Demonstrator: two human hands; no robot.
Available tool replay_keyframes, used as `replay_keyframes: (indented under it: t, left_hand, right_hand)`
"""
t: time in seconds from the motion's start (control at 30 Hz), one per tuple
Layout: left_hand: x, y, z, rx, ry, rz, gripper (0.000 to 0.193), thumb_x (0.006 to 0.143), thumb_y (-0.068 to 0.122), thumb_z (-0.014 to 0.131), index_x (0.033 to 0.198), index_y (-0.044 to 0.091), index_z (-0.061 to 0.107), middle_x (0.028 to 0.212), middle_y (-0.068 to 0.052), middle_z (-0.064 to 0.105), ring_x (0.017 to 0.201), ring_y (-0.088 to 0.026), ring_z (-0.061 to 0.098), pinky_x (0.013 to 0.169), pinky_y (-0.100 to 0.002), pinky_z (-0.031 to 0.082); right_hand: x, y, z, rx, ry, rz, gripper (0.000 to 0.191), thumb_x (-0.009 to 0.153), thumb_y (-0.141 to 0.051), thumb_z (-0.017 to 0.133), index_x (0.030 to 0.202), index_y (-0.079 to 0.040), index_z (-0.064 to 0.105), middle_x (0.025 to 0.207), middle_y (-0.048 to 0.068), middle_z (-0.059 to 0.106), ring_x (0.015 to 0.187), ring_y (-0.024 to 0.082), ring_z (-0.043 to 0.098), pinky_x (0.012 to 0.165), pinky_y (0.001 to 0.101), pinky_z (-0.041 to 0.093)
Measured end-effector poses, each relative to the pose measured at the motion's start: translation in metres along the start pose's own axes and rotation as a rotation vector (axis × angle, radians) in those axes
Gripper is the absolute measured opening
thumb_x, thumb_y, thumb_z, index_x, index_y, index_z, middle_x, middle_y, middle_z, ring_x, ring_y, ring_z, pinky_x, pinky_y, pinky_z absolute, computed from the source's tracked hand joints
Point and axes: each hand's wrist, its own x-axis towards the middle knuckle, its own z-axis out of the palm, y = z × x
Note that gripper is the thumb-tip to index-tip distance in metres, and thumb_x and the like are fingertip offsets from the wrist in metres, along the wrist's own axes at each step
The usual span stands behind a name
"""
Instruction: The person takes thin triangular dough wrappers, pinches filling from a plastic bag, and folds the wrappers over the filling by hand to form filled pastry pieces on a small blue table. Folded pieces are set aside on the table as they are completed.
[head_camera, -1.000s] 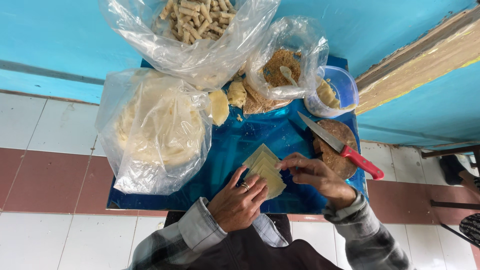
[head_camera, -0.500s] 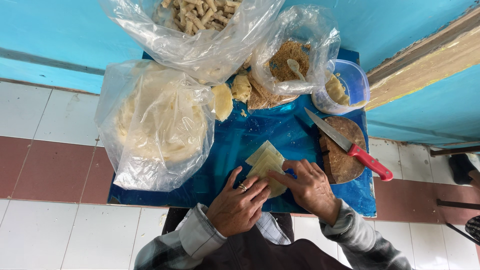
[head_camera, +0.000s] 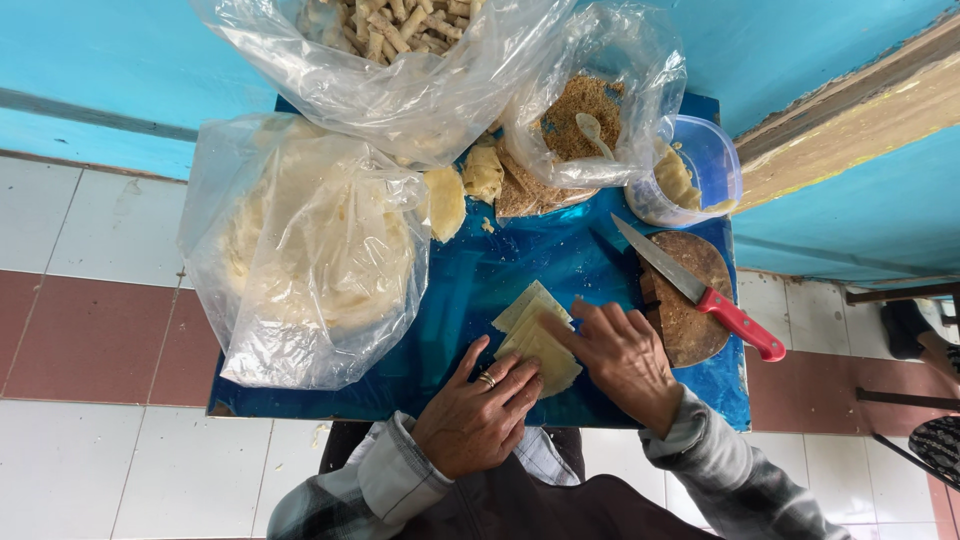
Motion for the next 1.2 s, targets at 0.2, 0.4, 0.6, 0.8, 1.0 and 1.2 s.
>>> replay_keyframes:
  t: [0.2,0.4,0.6,0.8,1.0,1.2]
  left_hand:
    - [-0.001,-0.002,0.0,-0.022,-0.016,-0.005,0.046,0.087,0.024,0.067,0.127,0.001,0.066,0.137,-0.016,0.06,0.137,-0.032,0.05,0.121,-0.064,0.024]
    - [-0.001,-0.002,0.001,-0.034,-0.014,-0.001,0.046,0.089,0.024,0.067,0.129,0.0,0.065,0.14,-0.017,0.059,0.138,-0.033,0.05,0.121,-0.064,0.024]
    - [0.0,0.0,-0.001,-0.062,-0.011,-0.019,0.048,0.087,0.022,0.068,0.129,-0.001,0.064,0.141,-0.017,0.058,0.138,-0.033,0.049,0.12,-0.063,0.026]
    - [0.001,-0.001,-0.002,-0.098,-0.01,-0.025,0.049,0.086,0.021,0.071,0.13,-0.001,0.064,0.14,-0.018,0.058,0.138,-0.035,0.05,0.119,-0.064,0.027]
    - [0.001,0.0,0.001,-0.118,-0.007,-0.029,0.05,0.085,0.02,0.072,0.13,-0.002,0.064,0.14,-0.019,0.058,0.137,-0.036,0.05,0.117,-0.065,0.028]
    - [0.0,-0.001,0.005,-0.111,0.005,-0.022,0.048,0.087,0.019,0.072,0.129,-0.002,0.064,0.14,-0.02,0.058,0.136,-0.037,0.05,0.117,-0.066,0.029]
  right_hand:
    - [-0.017,-0.007,-0.004,-0.099,0.066,-0.132,0.066,0.088,-0.015,0.06,0.151,-0.03,0.053,0.13,0.003,0.057,0.104,0.019,0.057,0.083,0.0347,0.047]
    - [-0.02,-0.005,-0.002,-0.339,0.02,-0.189,0.072,0.092,-0.019,0.059,0.159,-0.035,0.039,0.13,0.003,0.054,0.111,0.018,0.053,0.084,0.032,0.043]
    - [0.001,0.011,0.0,-0.463,-0.099,-0.196,0.076,0.092,-0.018,0.057,0.162,-0.035,0.031,0.131,0.005,0.053,0.101,0.018,0.053,0.075,0.0302,0.041]
    - [0.02,0.017,-0.001,-0.454,-0.102,-0.148,0.08,0.091,-0.014,0.059,0.162,-0.036,0.029,0.13,0.006,0.056,0.095,0.018,0.055,0.074,0.0312,0.043]
    - [0.036,0.021,-0.004,-0.345,-0.152,-0.086,0.083,0.088,-0.011,0.06,0.161,-0.037,0.03,0.128,0.008,0.06,0.09,0.018,0.056,0.074,0.0319,0.043]
    - [0.046,0.024,-0.002,-0.413,-0.097,-0.081,0.083,0.087,-0.01,0.062,0.161,-0.035,0.032,0.129,0.007,0.059,0.093,0.018,0.057,0.076,0.0319,0.044]
